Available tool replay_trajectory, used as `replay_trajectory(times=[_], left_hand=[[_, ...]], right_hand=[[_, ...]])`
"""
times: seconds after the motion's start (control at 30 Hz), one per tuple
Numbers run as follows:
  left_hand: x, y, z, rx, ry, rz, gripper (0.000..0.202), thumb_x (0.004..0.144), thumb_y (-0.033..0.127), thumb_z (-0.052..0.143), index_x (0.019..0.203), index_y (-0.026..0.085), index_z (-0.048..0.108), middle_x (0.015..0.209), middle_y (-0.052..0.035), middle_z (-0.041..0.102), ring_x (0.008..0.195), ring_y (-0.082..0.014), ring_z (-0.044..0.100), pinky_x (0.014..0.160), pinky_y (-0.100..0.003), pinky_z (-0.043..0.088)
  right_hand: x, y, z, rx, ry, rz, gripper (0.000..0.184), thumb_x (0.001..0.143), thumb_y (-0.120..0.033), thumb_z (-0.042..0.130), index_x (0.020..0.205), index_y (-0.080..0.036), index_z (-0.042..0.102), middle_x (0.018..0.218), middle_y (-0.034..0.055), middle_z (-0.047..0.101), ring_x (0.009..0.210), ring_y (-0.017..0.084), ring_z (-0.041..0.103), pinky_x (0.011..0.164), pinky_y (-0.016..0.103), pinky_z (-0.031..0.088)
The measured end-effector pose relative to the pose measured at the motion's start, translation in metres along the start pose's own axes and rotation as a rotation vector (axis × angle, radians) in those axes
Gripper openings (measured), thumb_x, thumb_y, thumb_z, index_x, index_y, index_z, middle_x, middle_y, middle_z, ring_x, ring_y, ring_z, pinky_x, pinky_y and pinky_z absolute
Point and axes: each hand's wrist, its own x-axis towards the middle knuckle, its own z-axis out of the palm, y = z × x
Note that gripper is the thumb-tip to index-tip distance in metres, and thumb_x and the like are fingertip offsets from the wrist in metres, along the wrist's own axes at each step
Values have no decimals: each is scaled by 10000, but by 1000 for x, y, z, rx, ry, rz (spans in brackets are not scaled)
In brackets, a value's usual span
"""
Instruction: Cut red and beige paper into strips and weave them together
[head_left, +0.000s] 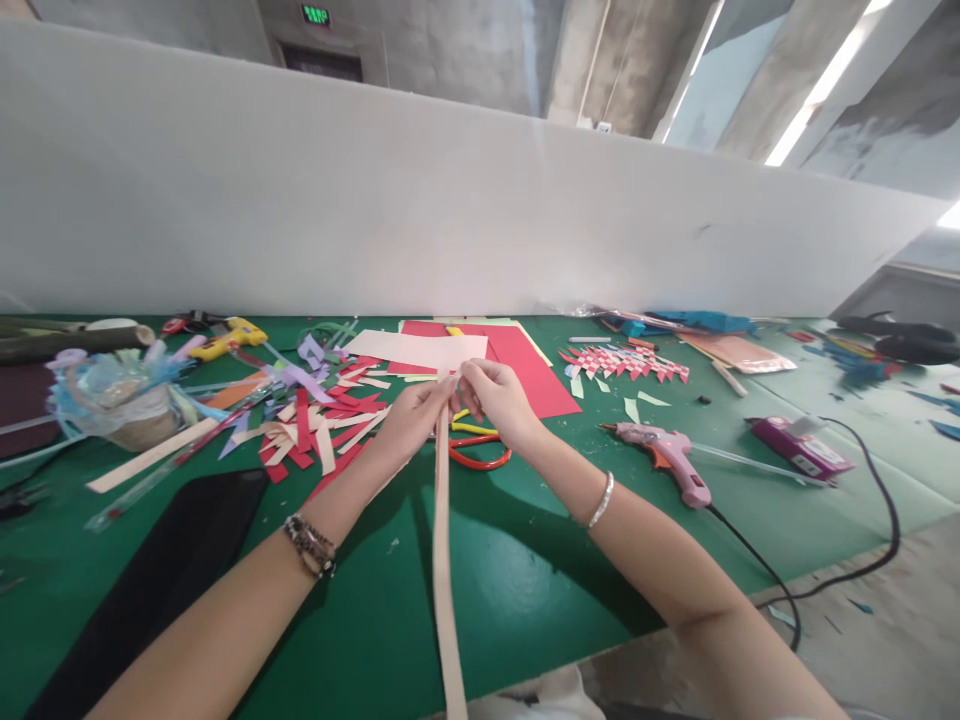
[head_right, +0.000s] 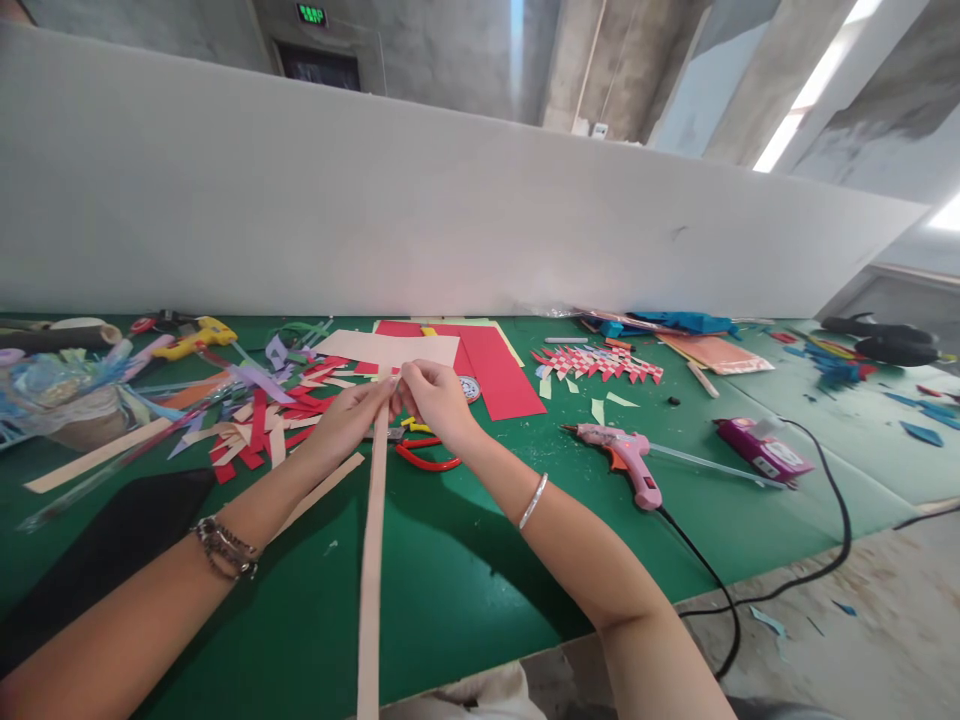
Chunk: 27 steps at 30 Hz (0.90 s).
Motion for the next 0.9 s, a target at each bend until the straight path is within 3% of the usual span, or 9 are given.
replay_trajectory(times=[0.1,0.23,0.47,0.67,0.83,0.9], left_hand=[[-2,2,2,31,16,45,416,793,496,407,537,175,468,503,26,434,472,-102,400,479,-222,340],[-3,0,2,70,56,99,443,801,502,384,501,178,415,485,28,415,480,-102,377,490,-224,327],[-1,-7,0,80,139,93,405,805,465,405,534,169,466,503,16,484,527,-121,457,534,-228,366],[-2,-3,-2,41,276,95,402,796,449,435,500,177,415,460,36,382,481,-101,386,482,-222,327],[-2,-2,1,-65,103,-57,438,769,529,451,506,179,451,392,54,347,355,-82,341,384,-214,283],[-2,-2,2,-55,75,-52,439,768,530,453,513,174,473,388,56,351,349,-77,334,381,-209,277]], right_hand=[[1,-2,-1,-20,13,34,337,847,-282,395,528,-173,399,354,-77,392,298,31,329,375,176,273],[-1,-1,1,-56,-79,61,392,853,-364,412,511,-173,389,352,-67,396,317,38,349,390,182,300],[-1,4,2,-93,-153,36,356,856,-356,416,550,-175,405,348,-79,394,312,36,331,400,178,306],[-2,8,3,-61,-190,55,336,848,-338,416,556,-173,416,351,-83,385,308,34,314,367,174,259],[-2,3,2,-36,-71,58,335,852,-296,409,542,-170,419,333,-83,373,303,32,307,380,176,273],[-1,2,1,-28,-26,57,329,851,-297,414,546,-172,414,335,-82,380,302,33,319,384,175,281]])
